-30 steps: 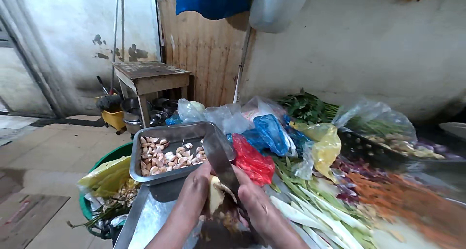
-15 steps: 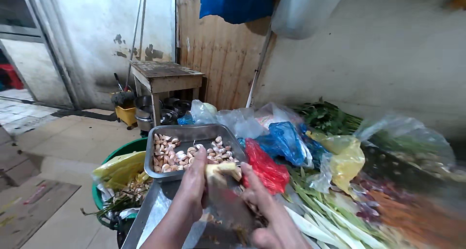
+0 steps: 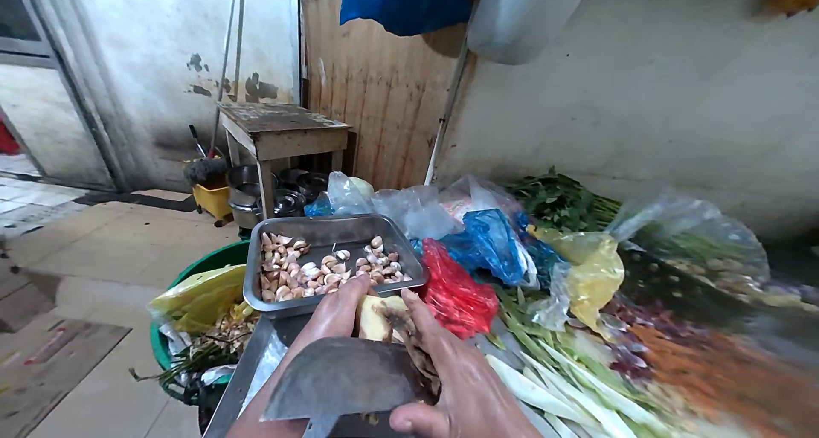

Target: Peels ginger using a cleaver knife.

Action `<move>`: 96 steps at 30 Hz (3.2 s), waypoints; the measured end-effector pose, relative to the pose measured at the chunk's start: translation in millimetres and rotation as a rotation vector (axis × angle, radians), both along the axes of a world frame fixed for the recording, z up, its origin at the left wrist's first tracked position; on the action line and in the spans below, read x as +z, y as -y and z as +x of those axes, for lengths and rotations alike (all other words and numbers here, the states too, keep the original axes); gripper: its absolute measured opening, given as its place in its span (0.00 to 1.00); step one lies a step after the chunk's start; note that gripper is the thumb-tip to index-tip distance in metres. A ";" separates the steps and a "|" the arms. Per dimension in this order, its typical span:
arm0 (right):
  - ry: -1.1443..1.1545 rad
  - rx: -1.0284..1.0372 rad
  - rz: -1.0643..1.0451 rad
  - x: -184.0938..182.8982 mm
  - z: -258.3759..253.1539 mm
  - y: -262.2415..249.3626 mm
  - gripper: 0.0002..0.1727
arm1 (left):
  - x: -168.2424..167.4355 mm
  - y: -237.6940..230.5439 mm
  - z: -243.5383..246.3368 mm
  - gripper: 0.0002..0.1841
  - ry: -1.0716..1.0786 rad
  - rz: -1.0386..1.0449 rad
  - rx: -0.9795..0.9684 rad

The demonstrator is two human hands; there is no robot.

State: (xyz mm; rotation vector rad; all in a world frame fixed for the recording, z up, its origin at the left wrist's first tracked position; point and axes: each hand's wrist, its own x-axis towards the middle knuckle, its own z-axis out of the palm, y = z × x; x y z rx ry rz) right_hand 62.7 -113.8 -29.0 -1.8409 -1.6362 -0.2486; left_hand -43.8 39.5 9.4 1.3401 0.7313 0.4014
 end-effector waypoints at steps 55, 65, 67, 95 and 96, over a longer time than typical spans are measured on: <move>-0.681 0.403 0.069 -5.0 31.9 0.4 0.62 | -44.3 17.3 10.9 0.35 0.303 -0.609 -0.454; -1.169 -0.024 0.080 9.4 30.8 -0.8 0.41 | -37.2 17.5 10.2 0.35 0.192 -0.206 -0.523; -1.199 -0.003 0.088 10.1 29.6 -1.5 0.41 | -32.1 23.2 10.4 0.34 0.139 -0.210 -0.548; -1.113 0.173 -0.195 7.3 27.9 9.0 0.45 | -24.6 16.9 3.7 0.15 0.071 -0.379 -0.330; -1.149 0.132 -0.198 7.0 28.8 5.6 0.35 | -23.3 17.2 4.0 0.17 0.084 -0.372 -0.318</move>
